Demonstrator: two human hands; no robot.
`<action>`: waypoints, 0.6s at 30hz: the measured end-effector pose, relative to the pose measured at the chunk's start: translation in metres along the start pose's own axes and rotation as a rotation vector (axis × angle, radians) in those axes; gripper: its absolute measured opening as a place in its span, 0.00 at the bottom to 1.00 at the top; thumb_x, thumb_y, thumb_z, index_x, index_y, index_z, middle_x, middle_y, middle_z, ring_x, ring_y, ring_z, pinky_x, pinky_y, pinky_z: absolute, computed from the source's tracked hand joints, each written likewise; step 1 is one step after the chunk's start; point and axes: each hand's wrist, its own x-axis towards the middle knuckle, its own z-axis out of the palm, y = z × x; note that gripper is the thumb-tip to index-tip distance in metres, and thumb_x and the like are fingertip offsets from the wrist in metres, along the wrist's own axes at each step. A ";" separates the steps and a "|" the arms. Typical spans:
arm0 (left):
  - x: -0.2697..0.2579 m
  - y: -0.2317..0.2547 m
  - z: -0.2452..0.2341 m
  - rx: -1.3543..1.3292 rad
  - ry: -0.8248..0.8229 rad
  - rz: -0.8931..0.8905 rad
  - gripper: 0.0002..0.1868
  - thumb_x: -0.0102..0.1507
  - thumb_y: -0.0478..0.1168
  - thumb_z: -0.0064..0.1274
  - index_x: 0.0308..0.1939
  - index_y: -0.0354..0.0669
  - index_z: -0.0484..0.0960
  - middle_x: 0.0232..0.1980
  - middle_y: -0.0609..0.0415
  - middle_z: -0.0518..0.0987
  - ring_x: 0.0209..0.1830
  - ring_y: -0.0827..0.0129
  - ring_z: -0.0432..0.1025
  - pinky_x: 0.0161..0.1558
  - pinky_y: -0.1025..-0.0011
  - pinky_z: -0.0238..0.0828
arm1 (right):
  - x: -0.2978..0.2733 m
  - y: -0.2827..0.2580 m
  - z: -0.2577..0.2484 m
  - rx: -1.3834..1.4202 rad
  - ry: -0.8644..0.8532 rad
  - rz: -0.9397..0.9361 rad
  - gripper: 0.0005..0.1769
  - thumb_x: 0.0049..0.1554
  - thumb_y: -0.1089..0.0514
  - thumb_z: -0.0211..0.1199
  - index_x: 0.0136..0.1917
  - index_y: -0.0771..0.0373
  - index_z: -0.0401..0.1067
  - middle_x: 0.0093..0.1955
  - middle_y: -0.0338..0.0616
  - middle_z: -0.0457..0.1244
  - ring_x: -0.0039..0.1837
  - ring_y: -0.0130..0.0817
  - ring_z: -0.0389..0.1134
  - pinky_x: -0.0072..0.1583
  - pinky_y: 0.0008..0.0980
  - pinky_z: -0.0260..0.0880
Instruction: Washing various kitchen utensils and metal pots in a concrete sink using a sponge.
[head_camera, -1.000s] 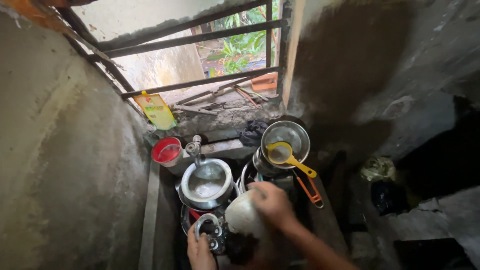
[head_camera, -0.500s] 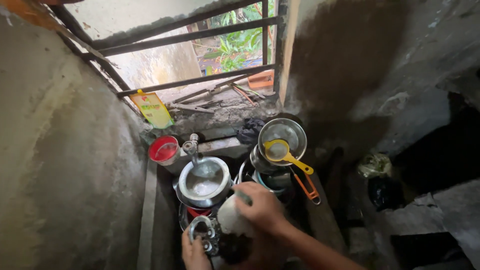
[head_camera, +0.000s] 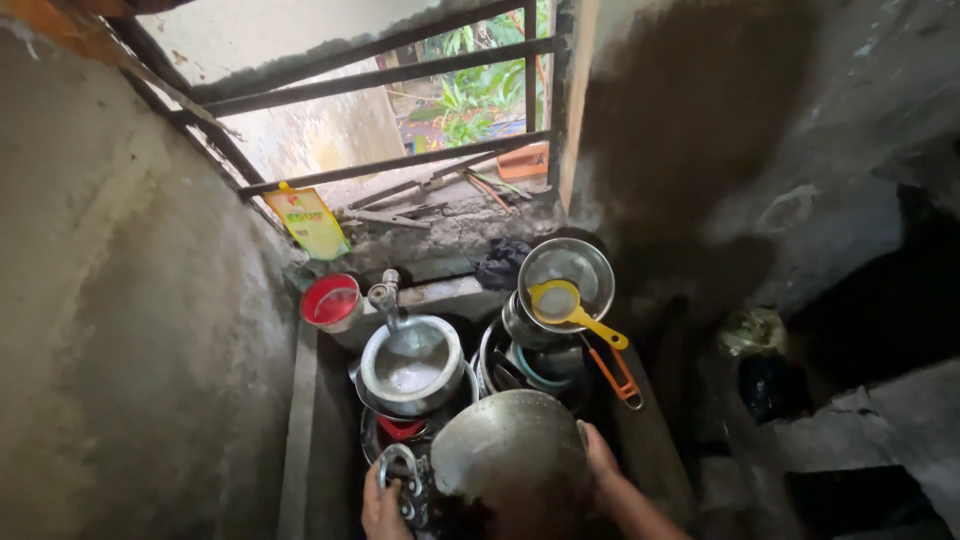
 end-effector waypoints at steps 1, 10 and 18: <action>-0.003 -0.007 -0.006 -0.006 -0.017 0.052 0.26 0.60 0.31 0.46 0.63 0.29 0.75 0.55 0.44 0.81 0.53 0.65 0.76 0.58 0.68 0.69 | 0.019 0.015 -0.018 0.052 -0.042 0.033 0.28 0.65 0.39 0.46 0.46 0.64 0.75 0.42 0.47 0.68 0.44 0.40 0.69 0.52 0.43 0.71; -0.042 0.148 0.073 0.186 -0.144 0.311 0.23 0.68 0.43 0.50 0.61 0.27 0.78 0.48 0.46 0.82 0.42 0.68 0.74 0.47 0.71 0.70 | -0.033 -0.050 0.044 -0.027 -0.151 0.458 0.34 0.58 0.35 0.42 0.44 0.68 0.73 0.38 0.52 0.67 0.44 0.48 0.69 0.54 0.47 0.70; -0.039 0.098 0.047 0.315 -0.181 0.412 0.27 0.69 0.45 0.38 0.67 0.34 0.74 0.53 0.50 0.82 0.53 0.67 0.76 0.56 0.70 0.69 | -0.049 -0.075 0.059 0.383 -0.417 0.076 0.29 0.56 0.36 0.53 0.31 0.62 0.74 0.20 0.41 0.57 0.27 0.38 0.60 0.39 0.40 0.64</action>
